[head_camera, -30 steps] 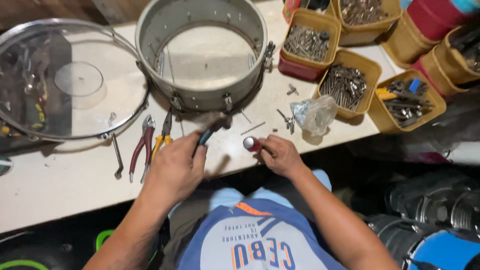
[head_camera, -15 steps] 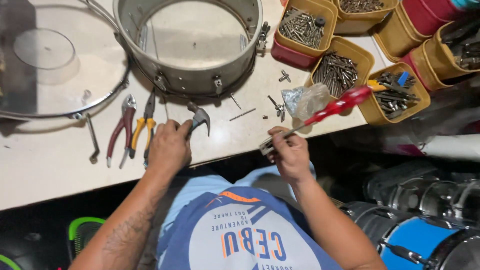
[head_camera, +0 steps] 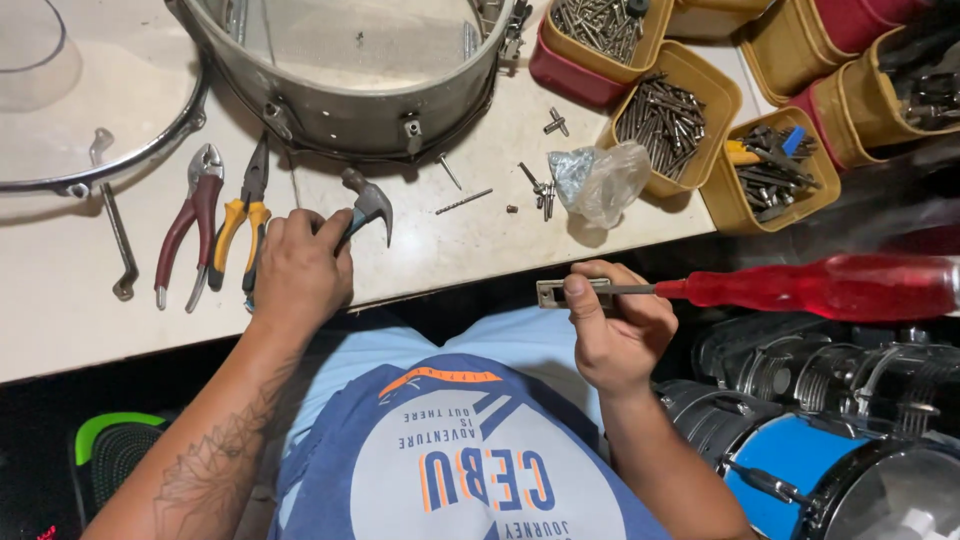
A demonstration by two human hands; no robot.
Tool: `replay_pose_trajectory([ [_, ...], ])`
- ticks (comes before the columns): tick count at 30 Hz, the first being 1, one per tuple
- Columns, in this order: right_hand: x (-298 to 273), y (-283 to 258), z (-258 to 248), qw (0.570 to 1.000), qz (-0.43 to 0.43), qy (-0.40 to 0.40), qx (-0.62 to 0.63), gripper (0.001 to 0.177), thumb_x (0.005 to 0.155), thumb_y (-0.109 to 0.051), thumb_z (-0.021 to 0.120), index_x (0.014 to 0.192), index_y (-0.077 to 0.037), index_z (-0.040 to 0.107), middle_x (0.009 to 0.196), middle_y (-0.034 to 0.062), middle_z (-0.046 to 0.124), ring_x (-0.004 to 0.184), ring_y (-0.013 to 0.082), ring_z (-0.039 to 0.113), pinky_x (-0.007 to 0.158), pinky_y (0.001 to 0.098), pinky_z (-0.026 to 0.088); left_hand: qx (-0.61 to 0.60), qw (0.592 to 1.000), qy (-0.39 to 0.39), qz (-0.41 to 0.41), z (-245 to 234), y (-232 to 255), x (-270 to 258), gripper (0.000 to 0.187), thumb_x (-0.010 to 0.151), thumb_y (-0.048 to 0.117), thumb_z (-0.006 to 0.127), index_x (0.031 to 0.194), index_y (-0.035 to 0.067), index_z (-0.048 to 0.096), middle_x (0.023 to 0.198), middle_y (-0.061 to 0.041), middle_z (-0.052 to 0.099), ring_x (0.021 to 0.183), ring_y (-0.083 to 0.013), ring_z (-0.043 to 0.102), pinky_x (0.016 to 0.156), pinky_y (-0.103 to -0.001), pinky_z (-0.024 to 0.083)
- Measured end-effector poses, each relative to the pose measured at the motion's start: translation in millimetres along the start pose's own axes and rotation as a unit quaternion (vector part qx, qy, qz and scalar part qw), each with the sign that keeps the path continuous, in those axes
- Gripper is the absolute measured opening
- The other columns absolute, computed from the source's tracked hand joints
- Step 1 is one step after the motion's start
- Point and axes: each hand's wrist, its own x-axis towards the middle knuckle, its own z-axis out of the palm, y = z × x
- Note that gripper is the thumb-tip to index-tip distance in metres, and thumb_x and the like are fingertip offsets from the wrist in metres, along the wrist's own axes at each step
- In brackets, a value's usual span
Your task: The person uses a hammer and a screwdriver to work on a small metal part on a table. They then sort through containers of screws and washers, picking out specific pieces to assemble with the metal part.
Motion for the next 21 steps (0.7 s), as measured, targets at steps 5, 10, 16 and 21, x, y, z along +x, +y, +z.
replay_pose_trajectory([
  [5,-11,10,1,0.998,0.005,0.002,0.066,0.015,0.088,-0.008,0.077,0.092,0.007,0.074,0.055,0.0138,0.059,0.041,0.0183,0.060,0.042,0.0277,0.048,-0.021,1.000,-0.004,0.000,-13,14,6,0.046,0.078,0.026,0.078,0.124,0.019,0.073,0.108,-0.011,0.061,0.102,-0.0365,0.063,0.086,-0.048,0.051],
  [10,-38,39,1,0.919,0.117,0.030,0.375,0.027,0.097,-0.017,0.067,0.107,0.007,0.065,0.067,0.0201,0.064,0.048,0.0248,0.068,0.042,0.0320,0.056,-0.150,0.986,0.046,0.058,-51,57,30,0.042,0.081,0.017,0.079,0.122,0.008,0.072,0.111,-0.015,0.063,0.109,-0.0397,0.063,0.096,-0.049,0.048],
  [16,-32,33,-17,0.723,0.338,-0.044,0.601,0.034,0.110,-0.037,0.046,0.116,-0.008,0.063,0.072,0.0067,0.042,0.053,0.0179,0.050,0.043,0.0239,0.042,-0.258,0.959,0.046,0.110,-69,93,39,0.034,0.085,0.020,0.076,0.117,0.009,0.073,0.103,-0.011,0.066,0.104,-0.0370,0.065,0.094,-0.048,0.049],
  [21,-40,31,-19,0.658,0.369,-0.060,0.654,0.040,0.109,-0.045,0.042,0.116,-0.009,0.059,0.071,0.0039,0.036,0.053,0.0165,0.047,0.040,0.0233,0.043,-0.279,0.955,0.006,0.104,-73,101,37,0.030,0.087,0.019,0.073,0.116,0.011,0.073,0.101,-0.009,0.064,0.103,-0.0365,0.065,0.093,-0.048,0.049],
])
